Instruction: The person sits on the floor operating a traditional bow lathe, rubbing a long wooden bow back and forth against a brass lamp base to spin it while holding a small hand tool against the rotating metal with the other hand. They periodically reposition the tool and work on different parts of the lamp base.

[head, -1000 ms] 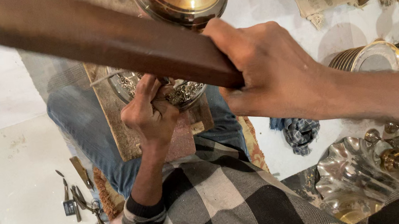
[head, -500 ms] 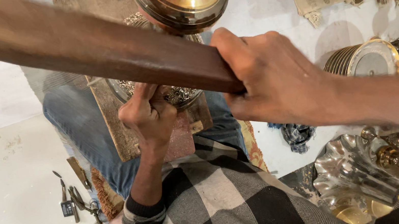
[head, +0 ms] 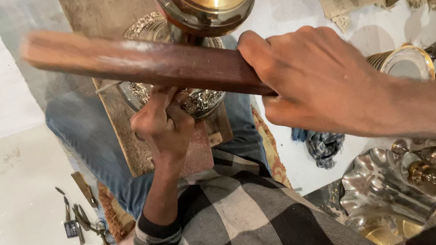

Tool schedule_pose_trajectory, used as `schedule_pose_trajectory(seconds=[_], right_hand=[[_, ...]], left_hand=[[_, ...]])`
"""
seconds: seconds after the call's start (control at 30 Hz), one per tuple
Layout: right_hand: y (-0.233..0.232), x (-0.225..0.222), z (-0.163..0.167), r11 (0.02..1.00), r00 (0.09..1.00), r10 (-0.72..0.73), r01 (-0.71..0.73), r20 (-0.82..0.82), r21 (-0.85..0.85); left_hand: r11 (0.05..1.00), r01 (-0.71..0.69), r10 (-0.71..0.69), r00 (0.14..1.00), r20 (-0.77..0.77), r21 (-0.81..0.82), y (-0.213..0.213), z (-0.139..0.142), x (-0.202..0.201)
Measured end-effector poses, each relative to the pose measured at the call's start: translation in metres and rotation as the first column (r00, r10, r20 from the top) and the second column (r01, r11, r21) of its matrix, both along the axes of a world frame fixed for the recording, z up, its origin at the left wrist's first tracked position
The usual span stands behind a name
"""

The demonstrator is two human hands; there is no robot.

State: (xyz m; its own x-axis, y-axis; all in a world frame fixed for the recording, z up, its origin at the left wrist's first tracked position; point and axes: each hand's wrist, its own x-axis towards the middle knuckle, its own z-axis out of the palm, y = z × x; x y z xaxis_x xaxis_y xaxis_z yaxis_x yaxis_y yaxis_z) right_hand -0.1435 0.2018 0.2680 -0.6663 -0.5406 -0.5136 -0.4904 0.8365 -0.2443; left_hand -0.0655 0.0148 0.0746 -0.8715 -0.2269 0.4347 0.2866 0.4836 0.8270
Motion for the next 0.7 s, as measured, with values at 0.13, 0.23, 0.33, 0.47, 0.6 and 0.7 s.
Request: schedule_pose_trajectory(seconds=[0.13,0.23,0.33,0.47,0.6,0.7], right_hand=[[0.005,0.003,-0.006,0.999,0.999,0.034,-0.035,-0.029,-0.012],[0.008,0.003,-0.008,0.979,0.997,0.011,-0.026,-0.074,-0.202],[0.007,0.003,-0.006,0.999,0.998,0.033,-0.034,-0.044,-0.026],[0.003,0.001,-0.002,0.953,0.997,-0.060,0.046,-0.039,-0.300],[0.001,0.000,-0.002,0.999,0.998,0.053,-0.053,-0.031,0.002],[0.000,-0.001,-0.002,0.980,0.998,0.000,-0.013,-0.066,-0.197]], left_hand=[[1.000,0.005,-0.005,1.000,-0.008,0.005,0.000,-0.005,0.002],[1.000,0.000,-0.001,1.000,-0.024,-0.003,-0.001,-0.010,0.002],[0.999,0.020,-0.021,1.000,-0.015,-0.043,-0.003,-0.012,0.001],[0.999,0.032,-0.032,0.999,-0.007,-0.024,-0.004,-0.009,0.004],[0.999,0.033,-0.033,0.999,0.021,-0.022,-0.003,-0.004,0.001],[0.999,0.038,-0.039,0.999,0.014,0.016,-0.002,0.000,0.000]])
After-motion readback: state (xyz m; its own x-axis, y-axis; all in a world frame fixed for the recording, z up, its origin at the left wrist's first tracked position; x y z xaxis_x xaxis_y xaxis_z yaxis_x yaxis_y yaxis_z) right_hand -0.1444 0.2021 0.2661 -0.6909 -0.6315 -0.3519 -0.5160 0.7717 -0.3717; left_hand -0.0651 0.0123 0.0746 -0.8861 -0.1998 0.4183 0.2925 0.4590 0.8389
